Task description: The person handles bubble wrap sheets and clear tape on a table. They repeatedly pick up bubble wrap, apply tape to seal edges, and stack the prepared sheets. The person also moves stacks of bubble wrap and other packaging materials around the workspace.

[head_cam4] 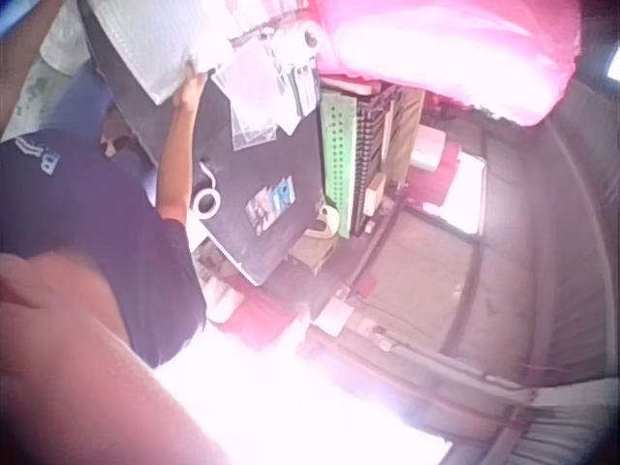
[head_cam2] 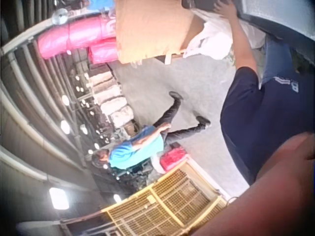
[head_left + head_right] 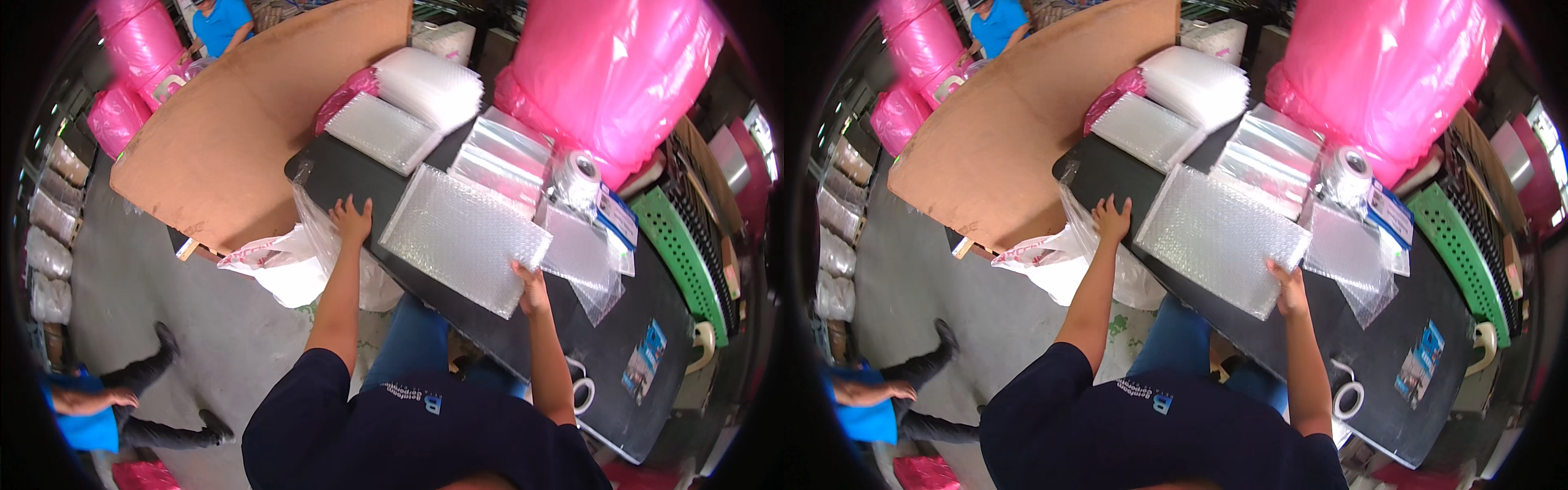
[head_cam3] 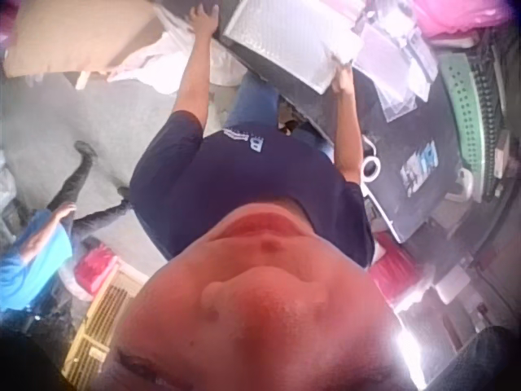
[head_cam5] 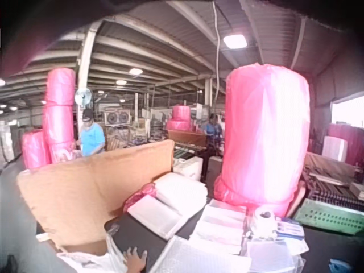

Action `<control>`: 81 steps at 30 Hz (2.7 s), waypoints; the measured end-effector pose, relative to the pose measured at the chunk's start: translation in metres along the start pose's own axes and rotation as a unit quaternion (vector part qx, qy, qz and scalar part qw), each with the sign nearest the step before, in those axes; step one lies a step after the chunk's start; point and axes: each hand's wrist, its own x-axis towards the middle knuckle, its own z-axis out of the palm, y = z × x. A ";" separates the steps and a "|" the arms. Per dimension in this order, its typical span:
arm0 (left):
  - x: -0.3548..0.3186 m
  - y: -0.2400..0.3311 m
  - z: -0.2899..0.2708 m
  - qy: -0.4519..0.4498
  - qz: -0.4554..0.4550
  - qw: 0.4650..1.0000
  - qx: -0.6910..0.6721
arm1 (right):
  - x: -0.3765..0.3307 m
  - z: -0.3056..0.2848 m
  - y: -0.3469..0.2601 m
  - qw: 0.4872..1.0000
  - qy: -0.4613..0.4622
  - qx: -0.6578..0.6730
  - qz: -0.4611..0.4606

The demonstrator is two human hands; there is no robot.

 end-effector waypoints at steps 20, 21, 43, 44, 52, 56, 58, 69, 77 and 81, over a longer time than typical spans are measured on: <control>-0.010 0.013 0.000 0.113 -0.079 0.985 0.102 | 0.328 0.229 0.038 0.978 -0.040 0.112 0.172; -0.010 0.012 -0.001 0.113 -0.081 0.985 0.097 | 0.331 0.230 0.048 0.976 -0.038 0.107 0.186; -0.009 0.015 0.000 0.106 -0.079 0.986 0.101 | 0.368 0.206 0.064 0.978 0.038 0.101 0.181; -0.009 0.013 0.000 0.107 -0.082 0.985 0.104 | 0.364 0.213 0.066 0.987 0.092 0.035 0.127; -0.009 0.014 0.002 0.120 -0.075 0.985 0.094 | 0.332 0.232 0.048 0.987 0.148 -0.026 0.053; -0.008 0.010 0.001 0.126 -0.079 0.984 0.094 | 0.322 0.249 0.029 0.960 0.037 0.217 0.174; -0.008 0.009 0.003 0.125 -0.077 0.984 0.100 | 0.298 0.260 0.002 0.926 0.060 0.298 0.223; -0.012 0.011 0.002 0.120 -0.067 0.986 0.098 | 0.151 0.127 -0.034 0.879 -0.250 0.348 0.208; -0.007 0.004 0.008 0.127 -0.067 0.982 0.121 | -0.022 -0.067 0.022 0.979 0.069 0.129 0.144; -0.019 0.020 0.001 0.070 -0.050 0.990 0.114 | -0.060 -0.089 0.059 0.966 0.201 -0.101 0.126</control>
